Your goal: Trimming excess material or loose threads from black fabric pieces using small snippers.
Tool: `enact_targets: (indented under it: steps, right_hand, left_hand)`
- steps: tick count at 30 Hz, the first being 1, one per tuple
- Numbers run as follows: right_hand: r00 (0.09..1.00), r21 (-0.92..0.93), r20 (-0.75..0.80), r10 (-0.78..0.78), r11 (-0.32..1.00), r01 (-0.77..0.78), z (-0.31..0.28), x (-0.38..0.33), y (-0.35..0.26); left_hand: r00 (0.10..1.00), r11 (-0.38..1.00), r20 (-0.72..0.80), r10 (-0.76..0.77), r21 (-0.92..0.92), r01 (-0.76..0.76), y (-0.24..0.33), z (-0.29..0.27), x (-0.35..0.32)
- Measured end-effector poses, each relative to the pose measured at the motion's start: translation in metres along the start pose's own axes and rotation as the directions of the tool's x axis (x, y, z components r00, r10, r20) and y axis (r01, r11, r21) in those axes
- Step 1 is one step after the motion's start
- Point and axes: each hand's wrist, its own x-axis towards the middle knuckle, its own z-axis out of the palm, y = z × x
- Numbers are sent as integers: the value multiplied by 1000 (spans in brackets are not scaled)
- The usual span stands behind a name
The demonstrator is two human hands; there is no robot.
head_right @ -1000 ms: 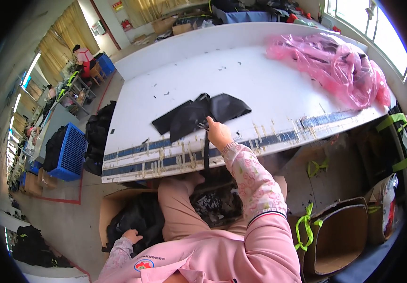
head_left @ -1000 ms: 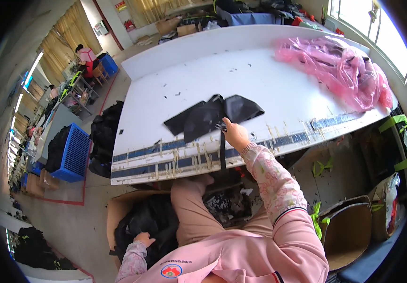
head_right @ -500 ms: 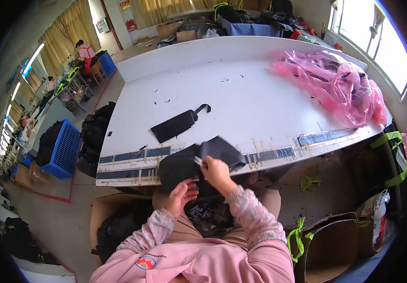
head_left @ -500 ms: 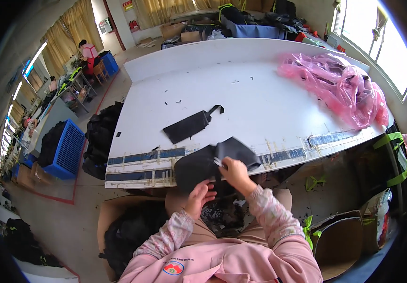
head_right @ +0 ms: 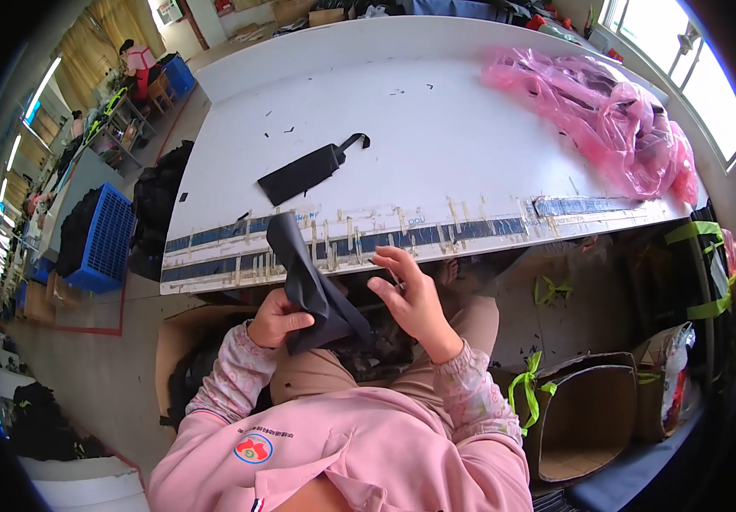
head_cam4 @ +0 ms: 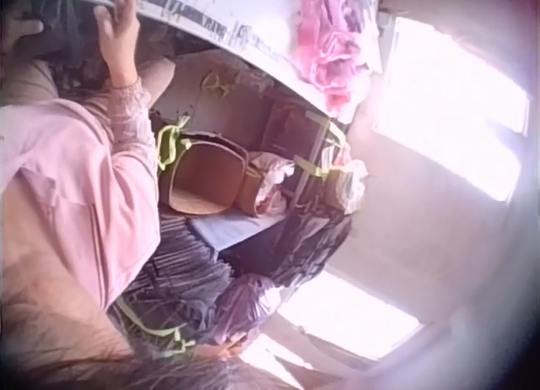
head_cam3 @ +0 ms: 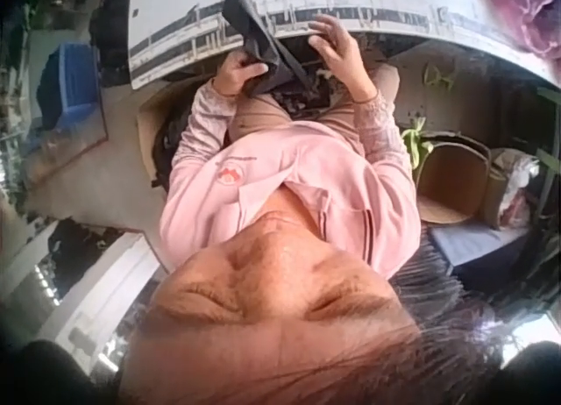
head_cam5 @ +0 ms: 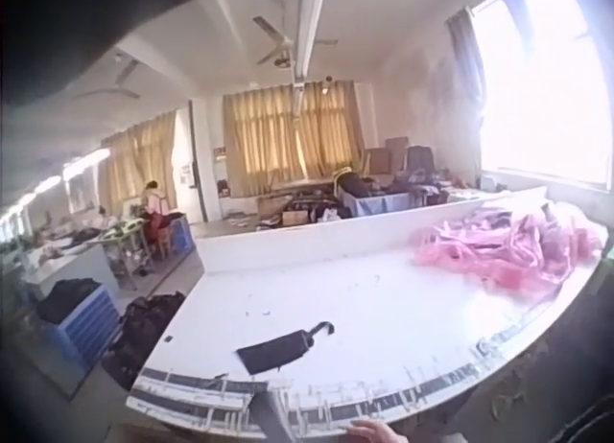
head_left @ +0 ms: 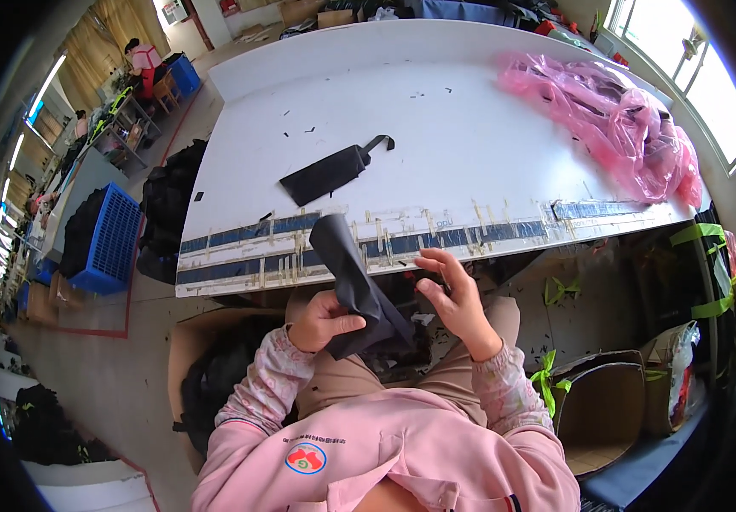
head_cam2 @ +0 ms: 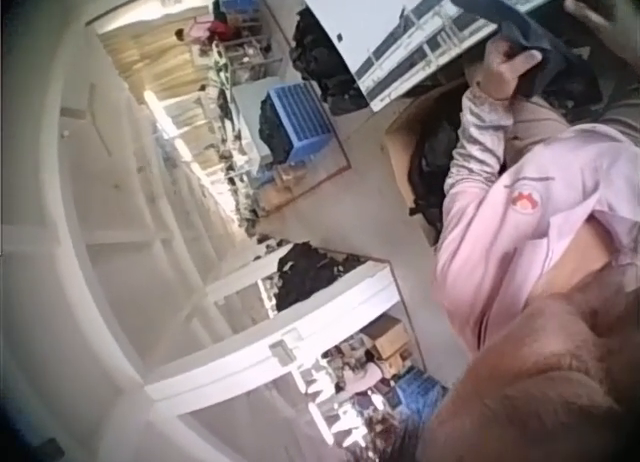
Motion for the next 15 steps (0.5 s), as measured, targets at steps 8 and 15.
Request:
enact_targets:
  steps: [8, 15]
  right_hand:
    - [846, 561, 366, 388, 633, -533, 13, -15, -17]
    - [901, 516, 109, 420, 751, -412, -7, -20, -23]
  left_hand:
    - [993, 997, -118, -14, 71, 23, -6, 4, 0]
    - [971, 990, -197, 135, -9, -139, -13, 19, 2]
